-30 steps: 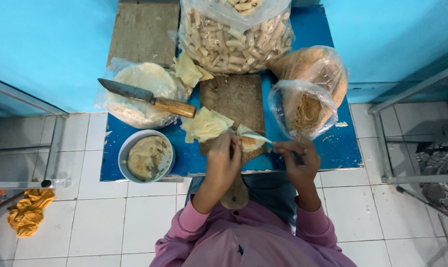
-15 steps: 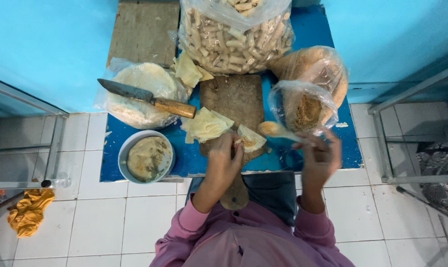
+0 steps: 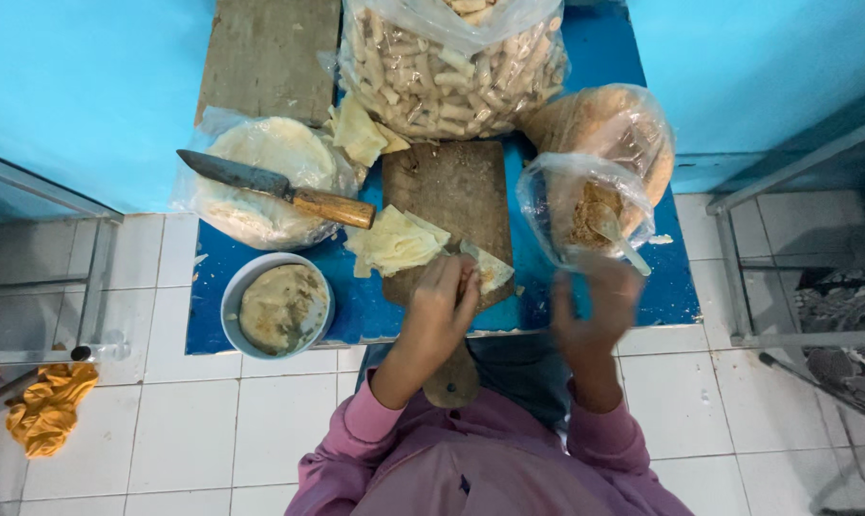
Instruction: The person sits at a small blue table and folds triangular pastry wrappers around a brown filling, pinching them closed into filled rolls one at a time. They take filling from a plastic bag with a spoon, fold the wrappers by hand on a wooden board, and place finished rolls into a large plastic bag of completed pastries.
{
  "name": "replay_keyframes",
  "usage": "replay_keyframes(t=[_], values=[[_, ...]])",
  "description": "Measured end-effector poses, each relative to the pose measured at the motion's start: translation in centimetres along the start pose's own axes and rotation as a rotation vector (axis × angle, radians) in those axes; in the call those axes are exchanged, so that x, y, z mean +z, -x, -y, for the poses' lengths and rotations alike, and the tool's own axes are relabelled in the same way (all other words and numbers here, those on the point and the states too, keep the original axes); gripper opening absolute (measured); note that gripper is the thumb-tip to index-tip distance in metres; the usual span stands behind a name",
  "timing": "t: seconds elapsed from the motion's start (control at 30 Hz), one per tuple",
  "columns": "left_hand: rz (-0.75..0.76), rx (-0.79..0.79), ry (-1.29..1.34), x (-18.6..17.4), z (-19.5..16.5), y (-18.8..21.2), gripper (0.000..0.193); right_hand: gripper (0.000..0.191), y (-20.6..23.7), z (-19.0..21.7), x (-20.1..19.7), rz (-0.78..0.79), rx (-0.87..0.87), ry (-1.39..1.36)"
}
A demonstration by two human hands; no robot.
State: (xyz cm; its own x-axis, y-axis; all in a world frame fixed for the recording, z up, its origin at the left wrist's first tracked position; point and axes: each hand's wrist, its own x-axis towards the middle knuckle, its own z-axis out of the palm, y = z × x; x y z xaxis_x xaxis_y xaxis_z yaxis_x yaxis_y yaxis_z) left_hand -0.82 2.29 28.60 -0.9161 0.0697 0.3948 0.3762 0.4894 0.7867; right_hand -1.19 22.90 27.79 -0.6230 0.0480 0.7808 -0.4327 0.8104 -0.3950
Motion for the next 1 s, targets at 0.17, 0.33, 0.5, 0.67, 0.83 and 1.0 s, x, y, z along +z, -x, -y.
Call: replay_keyframes(t=[0.17, 0.33, 0.5, 0.67, 0.83, 1.0], values=[[0.006, 0.111, -0.032, -0.2, 0.5, 0.0, 0.023, 0.045, 0.8, 2.1, 2.9, 0.24, 0.151, -0.275], [-0.01, 0.145, -0.045, -0.2, 0.6, -0.2, 0.02, 0.035, 0.8, 2.1, 3.8, 0.286, 0.244, -0.271], [-0.003, 0.196, -0.078, -0.5, 0.7, -0.3, 0.023, 0.048, 0.5, 1.9, 4.0, 0.326, 0.31, -0.354], [0.02, 0.208, -0.122, -0.6, 0.6, -0.4, 0.022, 0.052, -0.1, 1.7, 4.0, 0.363, 0.332, -0.352], [0.023, 0.203, -0.106, -0.7, 0.6, -0.4, 0.021, 0.055, -0.1, 2.3, 4.2, 0.292, 0.216, -0.367], [0.008, 0.174, -0.081, -0.6, 0.7, -0.4, 0.015, 0.053, 0.5, 3.1, 4.5, 0.339, 0.128, -0.426]])
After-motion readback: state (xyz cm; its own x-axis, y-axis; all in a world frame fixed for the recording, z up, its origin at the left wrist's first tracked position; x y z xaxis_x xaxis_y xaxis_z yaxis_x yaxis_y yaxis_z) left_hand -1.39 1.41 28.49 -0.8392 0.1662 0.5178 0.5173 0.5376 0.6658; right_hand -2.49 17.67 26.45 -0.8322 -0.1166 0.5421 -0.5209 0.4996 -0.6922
